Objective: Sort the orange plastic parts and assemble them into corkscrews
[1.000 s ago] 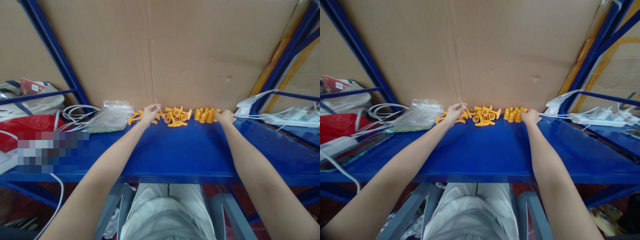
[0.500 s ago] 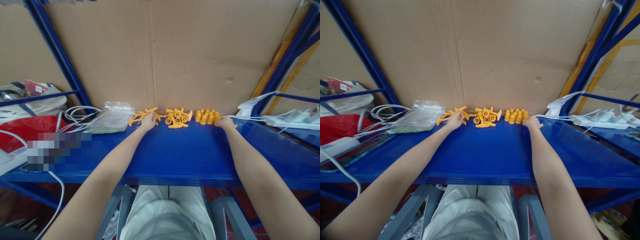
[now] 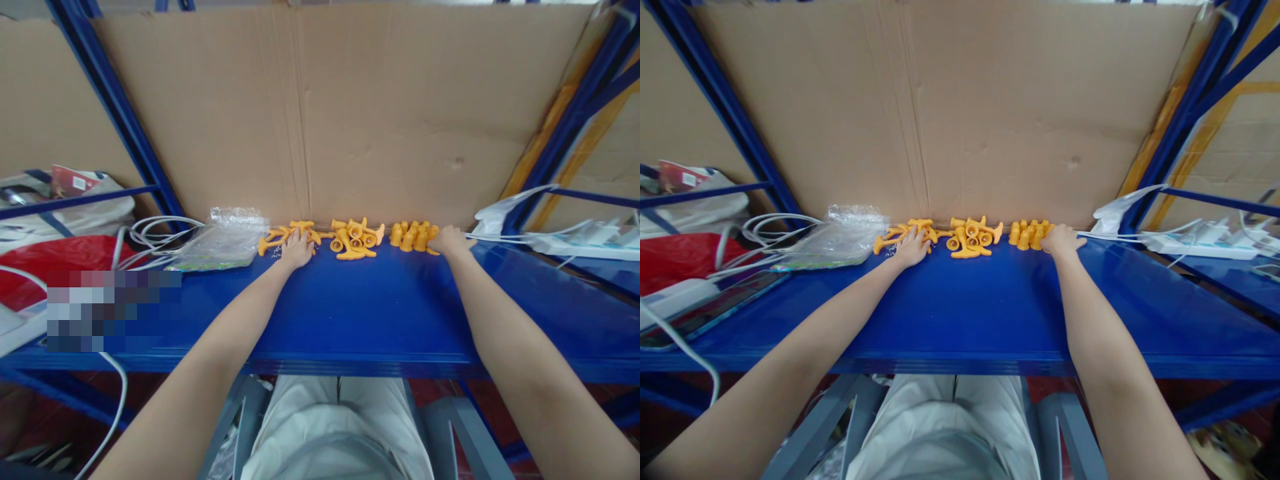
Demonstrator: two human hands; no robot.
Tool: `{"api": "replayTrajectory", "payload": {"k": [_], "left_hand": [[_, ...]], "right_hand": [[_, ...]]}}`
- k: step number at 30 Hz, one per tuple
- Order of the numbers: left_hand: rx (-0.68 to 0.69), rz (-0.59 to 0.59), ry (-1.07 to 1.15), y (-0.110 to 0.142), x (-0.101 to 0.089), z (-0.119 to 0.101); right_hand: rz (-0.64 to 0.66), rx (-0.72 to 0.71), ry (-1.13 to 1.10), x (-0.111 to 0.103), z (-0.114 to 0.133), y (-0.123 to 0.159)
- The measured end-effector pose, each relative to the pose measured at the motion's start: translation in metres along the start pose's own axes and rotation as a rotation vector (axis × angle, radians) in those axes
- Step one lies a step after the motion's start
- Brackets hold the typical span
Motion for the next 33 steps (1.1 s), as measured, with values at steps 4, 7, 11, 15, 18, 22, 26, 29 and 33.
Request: {"api": "replayTrajectory", "payload": {"k": [4, 7, 11, 15, 18, 22, 26, 29, 33], "left_hand": [[0.0, -0.064, 0.028, 0.001, -0.006, 0.0], [0.07, -0.199, 0.062, 0.0, -0.017, -0.006], [0.344, -0.296, 0.156, 0.008, -0.024, -0.034], [0.526, -0.13, 0.175, 0.018, -0.004, -0.06], [0.48, -0.004, 0.125, 0.017, 0.013, -0.06], [0.471, 0.054, 0.072, 0.017, 0.018, -0.057], [0.463, 0.032, 0.067, 0.017, 0.014, -0.056], [0.467, -0.03, 0.112, 0.016, 0.009, -0.057], [0.446, -0.129, 0.202, 0.008, -0.002, -0.055]], "right_hand": [[-0.067, -0.03, 0.025, -0.024, 0.016, 0.01], [-0.209, -0.151, -0.05, -0.045, 0.035, 0.018], [-0.344, -0.354, -0.179, -0.064, 0.066, 0.037], [-0.36, -0.586, -0.263, -0.07, 0.102, 0.066], [-0.325, -0.748, -0.28, -0.069, 0.125, 0.091], [-0.205, -0.956, -0.279, -0.06, 0.15, 0.124], [-0.027, -1.157, -0.293, -0.045, 0.165, 0.153], [0.108, -1.193, -0.304, -0.032, 0.167, 0.162], [0.175, -1.139, -0.308, -0.024, 0.165, 0.158]]}}
Point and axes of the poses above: each hand's wrist, its own y-axis away from the middle knuckle, its own x-axis out of the palm, z = x × y, the point moved 8 cm from there along -y, towards the middle knuckle, and after that the axes turned 12 degrees about -z, right-handed, at the moved point
